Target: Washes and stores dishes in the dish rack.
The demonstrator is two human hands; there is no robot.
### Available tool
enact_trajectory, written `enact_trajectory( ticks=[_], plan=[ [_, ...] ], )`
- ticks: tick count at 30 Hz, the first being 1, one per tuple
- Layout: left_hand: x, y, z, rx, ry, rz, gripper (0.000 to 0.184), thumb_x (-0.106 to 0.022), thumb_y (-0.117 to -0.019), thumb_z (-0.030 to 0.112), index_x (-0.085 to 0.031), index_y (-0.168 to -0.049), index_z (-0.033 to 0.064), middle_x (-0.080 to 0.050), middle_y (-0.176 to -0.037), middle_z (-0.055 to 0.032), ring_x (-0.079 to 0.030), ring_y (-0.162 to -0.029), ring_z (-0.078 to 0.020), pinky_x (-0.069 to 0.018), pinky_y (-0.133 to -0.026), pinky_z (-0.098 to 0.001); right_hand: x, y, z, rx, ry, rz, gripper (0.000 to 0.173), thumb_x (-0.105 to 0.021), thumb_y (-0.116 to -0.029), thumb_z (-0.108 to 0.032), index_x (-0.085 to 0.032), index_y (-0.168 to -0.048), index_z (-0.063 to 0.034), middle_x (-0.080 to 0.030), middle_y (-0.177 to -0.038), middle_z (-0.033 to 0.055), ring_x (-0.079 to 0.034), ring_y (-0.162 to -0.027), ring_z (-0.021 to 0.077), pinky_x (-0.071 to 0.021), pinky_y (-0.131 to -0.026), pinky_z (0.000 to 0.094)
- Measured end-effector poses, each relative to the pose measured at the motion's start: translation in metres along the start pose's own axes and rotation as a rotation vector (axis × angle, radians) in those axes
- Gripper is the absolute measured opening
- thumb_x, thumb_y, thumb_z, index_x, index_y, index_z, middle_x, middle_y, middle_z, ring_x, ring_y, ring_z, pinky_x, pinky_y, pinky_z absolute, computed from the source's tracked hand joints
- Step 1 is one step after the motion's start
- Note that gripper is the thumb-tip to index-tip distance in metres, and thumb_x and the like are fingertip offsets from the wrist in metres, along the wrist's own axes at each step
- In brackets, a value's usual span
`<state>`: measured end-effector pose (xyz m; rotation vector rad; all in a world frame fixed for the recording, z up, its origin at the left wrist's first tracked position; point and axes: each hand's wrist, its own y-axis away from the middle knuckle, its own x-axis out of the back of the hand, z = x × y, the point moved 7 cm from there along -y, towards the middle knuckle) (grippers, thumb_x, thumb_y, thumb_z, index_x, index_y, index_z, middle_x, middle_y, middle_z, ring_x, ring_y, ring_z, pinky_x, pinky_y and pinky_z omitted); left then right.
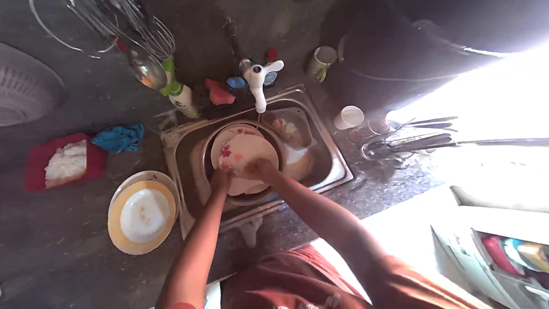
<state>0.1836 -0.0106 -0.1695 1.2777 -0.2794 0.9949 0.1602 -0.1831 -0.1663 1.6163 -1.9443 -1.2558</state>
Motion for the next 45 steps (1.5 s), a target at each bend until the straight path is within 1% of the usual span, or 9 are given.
enact_trajectory(
  ticks=[5,9,14,18,25,31,38,41,45],
  plan=[
    [-0.05,-0.002,-0.002,0.118,0.414,-0.176,0.052,-0.056,-0.1055,0.035,-0.055,-0.136,-0.0069,-0.062,-0.129,-0.0292,-0.065,-0.115,-0.0381,-0.0534,-0.098,-0.0541,-0.03,0.004,-0.054,0.302,0.206,-0.175,0.04,-0.035,-0.1121,-0.023,-0.051,-0.142,-0.002,-0.065,-0.13,0.0142,-0.067,-0.106,0.0182,-0.0541,-0.092,0.0348],
    [-0.028,0.027,0.006,0.145,0.602,-0.222,0.048,-0.051,-0.1086,0.03,-0.051,-0.14,-0.0066,-0.061,-0.128,-0.0275,-0.065,-0.109,-0.0343,-0.0534,-0.095,-0.049,0.02,0.028,-0.099,0.489,0.969,0.226,0.042,-0.056,-0.1041,-0.026,-0.056,-0.14,-0.0036,-0.06,-0.138,0.0228,-0.06,-0.124,0.0395,-0.0481,-0.103,0.0591],
    [0.012,0.072,0.005,0.152,0.747,-0.195,0.034,-0.048,-0.1092,0.032,-0.057,-0.105,-0.0002,-0.051,-0.07,-0.0039,-0.052,-0.056,-0.0142,-0.052,-0.06,-0.0315,0.063,0.029,-0.074,0.301,1.146,0.207,0.048,-0.056,-0.105,-0.029,-0.054,-0.141,0.0022,-0.057,-0.139,0.0261,-0.056,-0.129,0.0401,-0.0433,-0.109,0.0561],
    [0.064,0.102,0.008,0.099,0.713,-0.071,0.029,-0.048,-0.1095,0.023,-0.055,-0.093,0.0005,-0.046,-0.062,0.0016,-0.049,-0.047,-0.0085,-0.0513,-0.052,-0.0236,0.05,0.03,-0.043,0.329,1.128,0.168,0.055,-0.059,-0.1022,-0.031,-0.051,-0.144,0.0029,-0.051,-0.146,0.0269,-0.051,-0.136,0.0392,-0.0412,-0.113,0.0542],
    [0.135,0.168,0.039,0.019,-0.19,0.149,0.048,-0.043,-0.1097,0.036,-0.069,-0.107,-0.0041,-0.068,-0.113,-0.0261,-0.064,-0.114,-0.0401,-0.0471,-0.096,-0.0611,0.026,0.04,-0.015,0.384,1.099,0.261,0.061,-0.062,-0.1,-0.03,-0.046,-0.149,0.002,-0.04,-0.154,0.0295,-0.042,-0.143,0.0423,-0.0374,-0.116,0.0516],
    [0.156,0.196,0.041,-0.088,-0.274,0.336,0.048,-0.041,-0.1114,0.034,-0.068,-0.107,-0.0059,-0.069,-0.108,-0.0278,-0.065,-0.112,-0.0429,-0.0473,-0.095,-0.0615,0.018,0.06,-0.012,0.403,0.746,0.135,0.055,-0.056,-0.1057,-0.032,-0.046,-0.146,0.004,-0.046,-0.149,0.0292,-0.049,-0.137,0.04,-0.0411,-0.113,0.051],
    [0.143,0.2,0.018,-0.777,-0.539,0.905,0.017,-0.061,-0.097,0.006,-0.073,-0.098,-0.0058,-0.073,-0.099,-0.0254,-0.069,-0.104,-0.0448,-0.0505,-0.094,-0.0616,-0.005,0.107,-0.043,0.126,-0.2,-0.404,0.092,0.0,-0.0996,-0.072,-0.029,-0.156,-0.0059,-0.049,-0.149,0.0232,-0.055,-0.131,0.0347,-0.0491,-0.103,0.0519],
    [0.133,0.199,-0.004,-0.954,-0.591,1.046,0.021,-0.057,-0.0947,0.007,-0.075,-0.102,-0.0027,-0.074,-0.111,-0.0204,-0.069,-0.11,-0.042,-0.0513,-0.091,-0.0592,-0.001,0.116,-0.04,0.147,-0.317,-0.331,0.048,-0.029,-0.1114,-0.042,-0.047,-0.14,-0.0073,-0.064,-0.121,0.0157,-0.066,-0.105,0.0253,-0.0572,-0.087,0.0411],
    [0.134,0.173,-0.031,-0.545,-0.415,0.777,0.032,-0.057,-0.1039,0.017,-0.069,-0.131,0.0045,-0.057,-0.142,-0.0271,-0.051,-0.134,-0.0475,-0.0362,-0.112,-0.0632,0.005,0.12,-0.029,0.334,-0.221,-0.347,0.032,-0.039,-0.1091,-0.011,-0.044,-0.139,-0.003,-0.066,-0.109,0.0125,-0.068,-0.093,0.0189,-0.0577,-0.083,0.0367]
  ],
)
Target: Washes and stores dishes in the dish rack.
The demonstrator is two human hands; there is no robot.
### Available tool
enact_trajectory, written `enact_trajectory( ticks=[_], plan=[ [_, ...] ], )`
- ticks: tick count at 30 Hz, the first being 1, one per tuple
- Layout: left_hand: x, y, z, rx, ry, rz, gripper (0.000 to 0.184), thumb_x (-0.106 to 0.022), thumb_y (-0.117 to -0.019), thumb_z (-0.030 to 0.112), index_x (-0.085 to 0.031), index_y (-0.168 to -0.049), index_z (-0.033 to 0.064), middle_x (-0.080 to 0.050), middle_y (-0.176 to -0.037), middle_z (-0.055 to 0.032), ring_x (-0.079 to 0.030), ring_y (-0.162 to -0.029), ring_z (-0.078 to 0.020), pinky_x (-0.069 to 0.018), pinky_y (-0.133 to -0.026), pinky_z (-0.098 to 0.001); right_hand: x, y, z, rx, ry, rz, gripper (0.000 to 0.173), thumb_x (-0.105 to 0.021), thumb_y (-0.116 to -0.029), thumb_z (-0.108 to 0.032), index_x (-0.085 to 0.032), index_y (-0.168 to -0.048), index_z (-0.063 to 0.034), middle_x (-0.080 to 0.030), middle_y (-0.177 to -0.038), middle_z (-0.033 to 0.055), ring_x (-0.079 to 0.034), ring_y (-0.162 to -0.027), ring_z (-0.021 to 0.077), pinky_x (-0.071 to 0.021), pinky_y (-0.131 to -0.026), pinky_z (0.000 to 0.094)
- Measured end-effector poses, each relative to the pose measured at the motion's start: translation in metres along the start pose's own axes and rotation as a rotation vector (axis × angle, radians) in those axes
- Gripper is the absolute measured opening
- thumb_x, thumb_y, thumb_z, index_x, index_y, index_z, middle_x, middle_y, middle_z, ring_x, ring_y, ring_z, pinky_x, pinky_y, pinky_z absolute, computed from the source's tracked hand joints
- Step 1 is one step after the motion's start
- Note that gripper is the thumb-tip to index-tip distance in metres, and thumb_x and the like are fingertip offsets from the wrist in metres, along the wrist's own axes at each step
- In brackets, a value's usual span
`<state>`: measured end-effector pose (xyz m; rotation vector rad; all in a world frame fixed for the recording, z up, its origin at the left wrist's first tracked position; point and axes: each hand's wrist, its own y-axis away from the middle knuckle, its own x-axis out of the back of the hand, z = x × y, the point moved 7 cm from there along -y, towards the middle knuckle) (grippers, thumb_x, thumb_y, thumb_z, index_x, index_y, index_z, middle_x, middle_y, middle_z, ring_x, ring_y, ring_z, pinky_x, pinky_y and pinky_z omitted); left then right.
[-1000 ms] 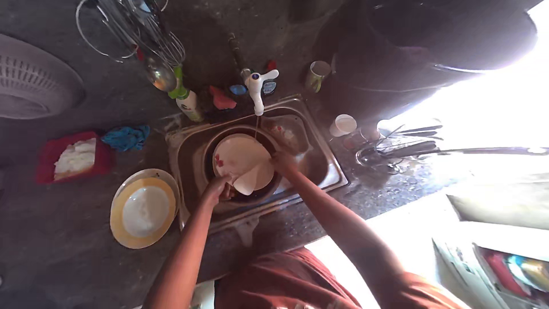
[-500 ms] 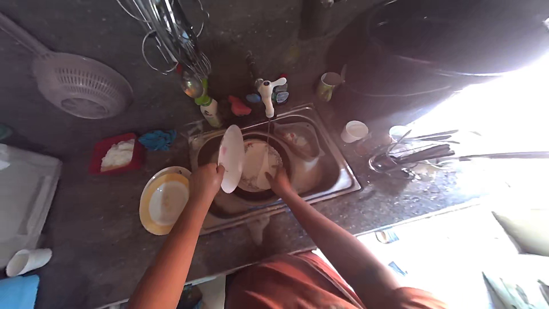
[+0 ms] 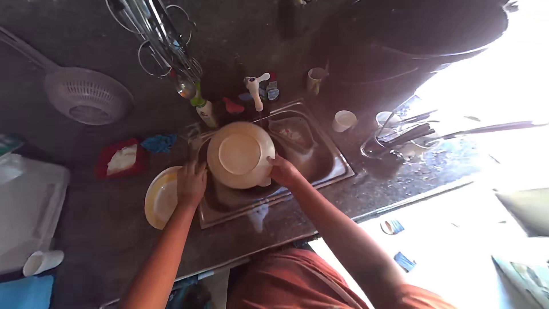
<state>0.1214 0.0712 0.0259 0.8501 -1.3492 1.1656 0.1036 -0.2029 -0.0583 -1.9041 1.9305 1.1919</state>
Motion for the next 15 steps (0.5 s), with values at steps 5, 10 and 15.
enact_trajectory(
  ticks=[5,10,15],
  plan=[
    [-0.003,0.018,-0.029,0.265,0.028,-0.207,0.035,-0.054,-0.105,0.023,-0.068,-0.131,0.0043,-0.052,-0.148,-0.025,-0.046,-0.141,-0.0427,-0.0311,-0.118,-0.0578,-0.005,0.003,-0.003,0.133,0.318,0.015,0.02,-0.049,-0.1044,-0.002,-0.06,-0.121,0.0027,-0.068,-0.098,0.0094,-0.066,-0.086,0.0133,-0.0564,-0.082,0.0321],
    [0.023,0.041,-0.029,0.416,0.409,-0.241,0.044,-0.057,-0.1053,0.03,-0.062,-0.134,-0.0035,-0.06,-0.138,-0.0245,-0.056,-0.133,-0.037,-0.0416,-0.114,-0.0528,-0.068,0.015,-0.003,0.26,0.856,-0.104,0.025,-0.06,-0.1002,-0.006,-0.065,-0.122,0.0046,-0.07,-0.109,0.0142,-0.067,-0.099,0.0154,-0.0559,-0.092,0.035],
    [0.066,0.071,-0.032,0.593,1.294,-0.158,0.052,-0.049,-0.1095,0.029,-0.038,-0.149,-0.0023,-0.058,-0.136,-0.0241,-0.065,-0.113,-0.0254,-0.0564,-0.093,-0.0402,-0.204,0.064,0.059,1.006,1.335,-0.358,0.026,-0.056,-0.0968,-0.003,-0.076,-0.112,0.0012,-0.075,-0.107,0.0212,-0.069,-0.104,0.0413,-0.0443,-0.102,0.0622]
  ],
)
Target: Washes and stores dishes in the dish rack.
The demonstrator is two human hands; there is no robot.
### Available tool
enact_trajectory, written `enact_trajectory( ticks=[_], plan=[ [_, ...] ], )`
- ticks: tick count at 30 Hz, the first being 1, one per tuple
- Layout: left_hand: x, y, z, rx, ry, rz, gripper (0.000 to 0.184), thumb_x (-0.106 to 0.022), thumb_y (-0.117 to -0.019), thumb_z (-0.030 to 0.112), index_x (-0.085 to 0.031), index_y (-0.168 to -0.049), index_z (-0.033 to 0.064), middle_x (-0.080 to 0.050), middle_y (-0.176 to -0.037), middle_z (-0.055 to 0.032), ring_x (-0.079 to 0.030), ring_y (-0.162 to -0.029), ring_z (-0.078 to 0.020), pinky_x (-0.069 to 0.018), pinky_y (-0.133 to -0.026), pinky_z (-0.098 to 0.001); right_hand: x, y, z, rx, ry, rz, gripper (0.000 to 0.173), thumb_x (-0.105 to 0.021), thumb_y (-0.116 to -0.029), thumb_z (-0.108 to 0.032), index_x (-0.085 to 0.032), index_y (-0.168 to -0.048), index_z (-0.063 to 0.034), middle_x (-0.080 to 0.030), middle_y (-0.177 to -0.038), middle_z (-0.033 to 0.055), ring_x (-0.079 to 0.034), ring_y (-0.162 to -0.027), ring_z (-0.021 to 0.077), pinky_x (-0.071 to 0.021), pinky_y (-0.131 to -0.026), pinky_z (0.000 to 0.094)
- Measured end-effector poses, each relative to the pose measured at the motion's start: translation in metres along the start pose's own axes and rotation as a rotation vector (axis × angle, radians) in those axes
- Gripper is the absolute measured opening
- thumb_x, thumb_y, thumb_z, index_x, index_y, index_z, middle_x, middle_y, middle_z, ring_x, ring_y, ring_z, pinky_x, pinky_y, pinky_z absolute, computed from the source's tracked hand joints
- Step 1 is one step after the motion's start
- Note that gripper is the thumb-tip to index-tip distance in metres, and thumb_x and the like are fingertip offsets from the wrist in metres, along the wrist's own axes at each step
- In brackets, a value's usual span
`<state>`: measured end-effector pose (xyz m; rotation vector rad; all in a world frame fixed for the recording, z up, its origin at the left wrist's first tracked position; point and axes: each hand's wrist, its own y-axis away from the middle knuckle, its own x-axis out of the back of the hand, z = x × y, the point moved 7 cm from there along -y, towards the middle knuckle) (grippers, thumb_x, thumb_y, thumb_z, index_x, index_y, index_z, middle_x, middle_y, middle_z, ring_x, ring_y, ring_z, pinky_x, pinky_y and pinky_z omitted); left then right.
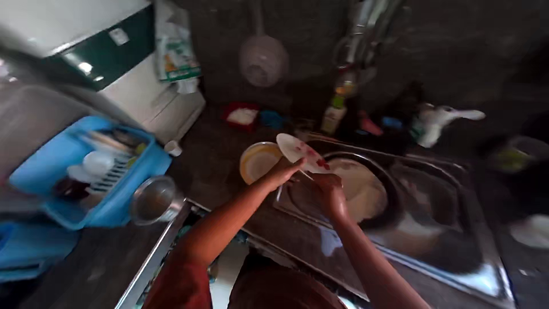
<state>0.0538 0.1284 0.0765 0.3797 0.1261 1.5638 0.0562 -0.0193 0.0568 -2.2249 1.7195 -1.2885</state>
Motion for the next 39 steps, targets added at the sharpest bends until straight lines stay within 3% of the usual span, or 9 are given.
enact_trajectory(
  ticks=[3,6,10,13,16,21,24,31,39],
  plan=[
    [0.069,0.023,-0.002,0.03,0.158,0.277,0.041,-0.048,-0.1066,0.009,-0.044,-0.145,-0.0045,-0.06,-0.129,-0.0251,-0.064,-0.109,-0.0268,-0.0558,-0.09,-0.0423,-0.054,-0.017,-0.037,0.154,0.007,-0.051,0.033,-0.057,-0.0929,-0.001,-0.077,-0.119,-0.0075,-0.07,-0.127,0.0191,-0.066,-0.115,0.0435,-0.0434,-0.1,0.0668],
    [0.171,0.071,-0.011,0.034,0.219,0.567,0.041,-0.046,-0.1086,0.012,-0.042,-0.147,-0.0019,-0.063,-0.123,-0.0261,-0.068,-0.101,-0.0298,-0.0587,-0.084,-0.0451,-0.088,-0.031,-0.042,0.01,-0.05,-0.259,0.041,-0.063,-0.0939,-0.009,-0.066,-0.134,-0.004,-0.053,-0.149,0.0231,-0.051,-0.135,0.0481,-0.0374,-0.109,0.0681],
    [0.318,0.193,-0.03,-0.025,0.068,1.064,0.051,-0.047,-0.1088,0.012,-0.029,-0.156,0.0047,-0.062,-0.123,-0.025,-0.069,-0.089,-0.0284,-0.0599,-0.075,-0.0447,-0.094,-0.026,-0.014,-0.131,-0.025,-0.288,0.038,-0.063,-0.0965,-0.009,-0.063,-0.132,0.0053,-0.053,-0.144,0.0307,-0.051,-0.134,0.0486,-0.0416,-0.11,0.0631],
    [0.4,0.296,-0.058,-0.017,-0.155,1.468,0.069,-0.051,-0.1044,0.011,-0.013,-0.162,0.0043,-0.051,-0.143,-0.0293,-0.064,-0.117,-0.0374,-0.0551,-0.095,-0.0565,-0.097,-0.005,0.017,-0.338,0.027,-0.312,0.04,-0.062,-0.0985,-0.007,-0.058,-0.135,0.0102,-0.049,-0.145,0.0353,-0.046,-0.137,0.0493,-0.0365,-0.115,0.0607],
    [0.468,0.346,-0.092,0.035,-0.137,1.725,0.077,-0.049,-0.1043,0.01,0.001,-0.163,0.0093,-0.048,-0.144,-0.0311,-0.068,-0.108,-0.0403,-0.059,-0.084,-0.0583,-0.111,0.014,0.037,-0.454,0.058,-0.313,0.038,-0.059,-0.1004,-0.006,-0.058,-0.135,0.0107,-0.049,-0.143,0.0372,-0.049,-0.135,0.0502,-0.0377,-0.113,0.0619],
    [0.569,0.333,-0.128,0.169,-0.171,1.754,0.078,-0.052,-0.1012,0.006,-0.003,-0.162,0.0034,-0.042,-0.152,-0.0321,-0.061,-0.125,-0.0438,-0.0528,-0.101,-0.0582,-0.148,0.013,0.04,-0.379,-0.008,-0.43,0.035,-0.057,-0.0996,-0.004,-0.059,-0.132,0.0092,-0.055,-0.135,0.0358,-0.06,-0.12,0.0466,-0.0505,-0.101,0.0553],
    [0.609,0.301,-0.14,0.234,-0.206,1.67,0.078,-0.055,-0.0979,0.005,-0.009,-0.161,0.0017,-0.047,-0.147,-0.0335,-0.063,-0.119,-0.0467,-0.0544,-0.095,-0.062,-0.16,-0.001,0.024,-0.384,-0.045,-0.416,0.035,-0.057,-0.0988,-0.001,-0.059,-0.132,0.0094,-0.05,-0.14,0.0366,-0.061,-0.117,0.0457,-0.053,-0.098,0.0533],
    [0.643,0.24,-0.144,0.39,-0.317,1.534,0.083,-0.061,-0.0969,0.012,-0.009,-0.16,-0.0017,-0.042,-0.148,-0.0381,-0.06,-0.121,-0.0518,-0.0522,-0.098,-0.063,-0.163,0.003,0.004,-0.461,-0.003,-0.359,0.035,-0.057,-0.0987,-0.001,-0.06,-0.132,0.0091,-0.053,-0.138,0.0354,-0.064,-0.111,0.0439,-0.0549,-0.094,0.0528],
    [0.672,0.173,-0.136,0.525,-0.407,1.211,0.098,-0.061,-0.1001,0.028,0.01,-0.161,0.0,-0.032,-0.152,-0.043,-0.061,-0.117,-0.0528,-0.0529,-0.097,-0.0611,-0.174,0.02,0.004,-0.588,0.06,-0.427,0.035,-0.058,-0.1006,-0.003,-0.058,-0.135,0.0073,-0.05,-0.14,0.0365,-0.066,-0.111,0.0438,-0.0557,-0.095,0.0523]
  ],
)
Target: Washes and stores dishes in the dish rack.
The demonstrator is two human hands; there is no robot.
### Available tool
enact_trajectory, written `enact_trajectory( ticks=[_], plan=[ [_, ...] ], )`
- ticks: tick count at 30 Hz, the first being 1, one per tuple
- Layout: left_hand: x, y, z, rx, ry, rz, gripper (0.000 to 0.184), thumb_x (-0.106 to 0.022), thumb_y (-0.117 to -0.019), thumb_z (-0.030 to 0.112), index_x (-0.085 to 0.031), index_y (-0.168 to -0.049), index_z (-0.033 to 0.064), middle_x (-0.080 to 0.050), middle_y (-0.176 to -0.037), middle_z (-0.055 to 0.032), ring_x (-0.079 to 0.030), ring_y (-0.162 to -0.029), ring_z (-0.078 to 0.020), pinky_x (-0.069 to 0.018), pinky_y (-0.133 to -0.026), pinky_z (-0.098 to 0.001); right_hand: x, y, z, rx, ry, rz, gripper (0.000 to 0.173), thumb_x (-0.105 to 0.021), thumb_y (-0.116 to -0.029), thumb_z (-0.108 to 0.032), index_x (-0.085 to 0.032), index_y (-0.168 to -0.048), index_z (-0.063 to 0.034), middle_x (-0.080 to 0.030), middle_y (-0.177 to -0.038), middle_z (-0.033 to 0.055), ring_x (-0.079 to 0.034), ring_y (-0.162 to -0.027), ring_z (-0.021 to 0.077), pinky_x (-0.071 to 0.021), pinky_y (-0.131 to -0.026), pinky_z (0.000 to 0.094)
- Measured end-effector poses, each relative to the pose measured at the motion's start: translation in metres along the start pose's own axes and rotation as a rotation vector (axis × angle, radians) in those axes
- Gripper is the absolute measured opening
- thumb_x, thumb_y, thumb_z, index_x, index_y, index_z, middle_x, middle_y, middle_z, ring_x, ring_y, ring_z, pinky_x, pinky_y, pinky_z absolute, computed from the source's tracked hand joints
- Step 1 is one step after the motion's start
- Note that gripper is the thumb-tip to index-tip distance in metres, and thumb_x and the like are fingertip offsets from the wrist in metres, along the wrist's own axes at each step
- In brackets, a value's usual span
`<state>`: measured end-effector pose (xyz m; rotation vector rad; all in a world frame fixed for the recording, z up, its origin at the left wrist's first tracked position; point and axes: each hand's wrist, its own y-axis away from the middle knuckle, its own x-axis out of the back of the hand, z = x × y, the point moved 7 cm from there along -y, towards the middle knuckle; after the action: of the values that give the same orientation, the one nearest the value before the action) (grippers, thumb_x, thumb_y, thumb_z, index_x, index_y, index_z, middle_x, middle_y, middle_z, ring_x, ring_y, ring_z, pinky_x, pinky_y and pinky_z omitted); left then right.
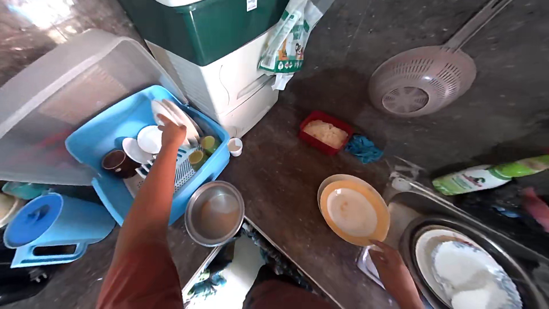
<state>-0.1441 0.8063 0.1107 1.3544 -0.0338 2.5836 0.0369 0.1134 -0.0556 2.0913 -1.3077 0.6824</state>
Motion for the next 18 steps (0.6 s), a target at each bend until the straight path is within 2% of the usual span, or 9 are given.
enact_trajectory(
  ticks=[3,7,9,11,12,13,14,16,18],
  plan=[
    [-0.021,-0.027,-0.025,0.006,0.247,-0.131,0.1,-0.059,-0.1016,0.024,0.021,-0.161,0.0119,-0.042,-0.149,-0.0375,-0.062,-0.119,-0.0492,-0.0542,-0.095,-0.0623,-0.001,-0.006,-0.005,0.008,-0.005,0.002,0.037,-0.058,-0.0997,-0.001,-0.058,-0.136,0.0068,-0.05,-0.141,0.0356,-0.067,-0.11,0.0425,-0.0564,-0.094,0.0512],
    [-0.025,-0.022,-0.047,-0.029,0.52,-0.289,0.102,-0.06,-0.1042,0.031,0.026,-0.159,0.0277,-0.025,-0.161,-0.034,-0.059,-0.122,-0.0482,-0.0541,-0.096,-0.0581,0.001,-0.009,-0.005,-0.003,-0.014,0.005,0.036,-0.059,-0.0999,-0.002,-0.058,-0.135,0.0062,-0.049,-0.142,0.0344,-0.067,-0.109,0.0418,-0.0566,-0.093,0.0517],
    [-0.021,-0.019,-0.049,-0.06,0.425,-0.293,0.101,-0.057,-0.1055,0.036,0.028,-0.159,0.0255,-0.024,-0.161,-0.0341,-0.062,-0.12,-0.0467,-0.055,-0.095,-0.0573,0.001,-0.011,0.0,-0.024,0.005,-0.03,0.037,-0.059,-0.1006,-0.003,-0.058,-0.137,0.005,-0.049,-0.143,0.0338,-0.066,-0.11,0.0417,-0.0565,-0.093,0.0517],
    [-0.011,-0.014,-0.042,-0.144,0.119,-0.246,0.1,-0.059,-0.105,0.037,0.019,-0.161,0.008,-0.032,-0.156,-0.0391,-0.054,-0.13,-0.05,-0.046,-0.106,-0.063,0.007,-0.012,0.007,-0.027,0.032,-0.054,0.037,-0.059,-0.1012,-0.005,-0.058,-0.137,0.0046,-0.05,-0.142,0.0336,-0.066,-0.111,0.0426,-0.0558,-0.094,0.053],
    [-0.003,-0.008,-0.035,-0.192,-0.039,-0.207,0.096,-0.06,-0.1041,0.038,0.007,-0.162,0.0,-0.038,-0.15,-0.042,-0.048,-0.134,-0.0544,-0.0381,-0.11,-0.0684,0.012,-0.014,0.012,-0.043,0.041,-0.059,0.036,-0.059,-0.1019,-0.006,-0.058,-0.137,0.0041,-0.051,-0.142,0.0329,-0.065,-0.113,0.0426,-0.0549,-0.096,0.0536],
    [0.006,-0.002,-0.026,-0.238,-0.168,-0.151,0.089,-0.06,-0.1038,0.039,-0.008,-0.161,-0.0035,-0.045,-0.143,-0.0438,-0.048,-0.132,-0.0589,-0.0362,-0.108,-0.0738,0.021,-0.016,0.018,-0.068,0.056,-0.046,0.036,-0.059,-0.1023,-0.007,-0.059,-0.137,0.0036,-0.053,-0.141,0.0324,-0.064,-0.115,0.0434,-0.0531,-0.098,0.0558],
    [0.014,0.007,-0.016,-0.284,-0.24,-0.099,0.081,-0.059,-0.1044,0.039,-0.017,-0.161,-0.0018,-0.048,-0.14,-0.0434,-0.049,-0.13,-0.0611,-0.0363,-0.105,-0.0769,0.031,-0.016,0.027,-0.094,0.08,-0.016,0.036,-0.059,-0.1024,-0.008,-0.06,-0.136,0.0033,-0.054,-0.14,0.0326,-0.063,-0.118,0.0448,-0.0504,-0.101,0.0587],
    [0.028,0.032,0.003,-0.383,-0.214,-0.017,0.072,-0.057,-0.1054,0.034,-0.024,-0.163,0.0061,-0.045,-0.146,-0.0392,-0.048,-0.131,-0.0601,-0.037,-0.104,-0.0775,0.056,-0.018,0.049,-0.146,0.108,0.057,0.037,-0.058,-0.1028,-0.009,-0.058,-0.137,0.0043,-0.053,-0.14,0.0338,-0.057,-0.125,0.0481,-0.0442,-0.106,0.0635],
    [0.029,0.06,0.013,-0.532,-0.148,0.023,0.063,-0.055,-0.1061,0.035,-0.034,-0.158,0.0068,-0.044,-0.149,-0.0348,-0.051,-0.129,-0.056,-0.0422,-0.102,-0.0741,0.086,-0.015,0.07,-0.239,0.069,0.161,0.038,-0.056,-0.1044,-0.013,-0.057,-0.138,0.004,-0.053,-0.141,0.0327,-0.059,-0.122,0.0471,-0.0468,-0.103,0.0627]
  ],
)
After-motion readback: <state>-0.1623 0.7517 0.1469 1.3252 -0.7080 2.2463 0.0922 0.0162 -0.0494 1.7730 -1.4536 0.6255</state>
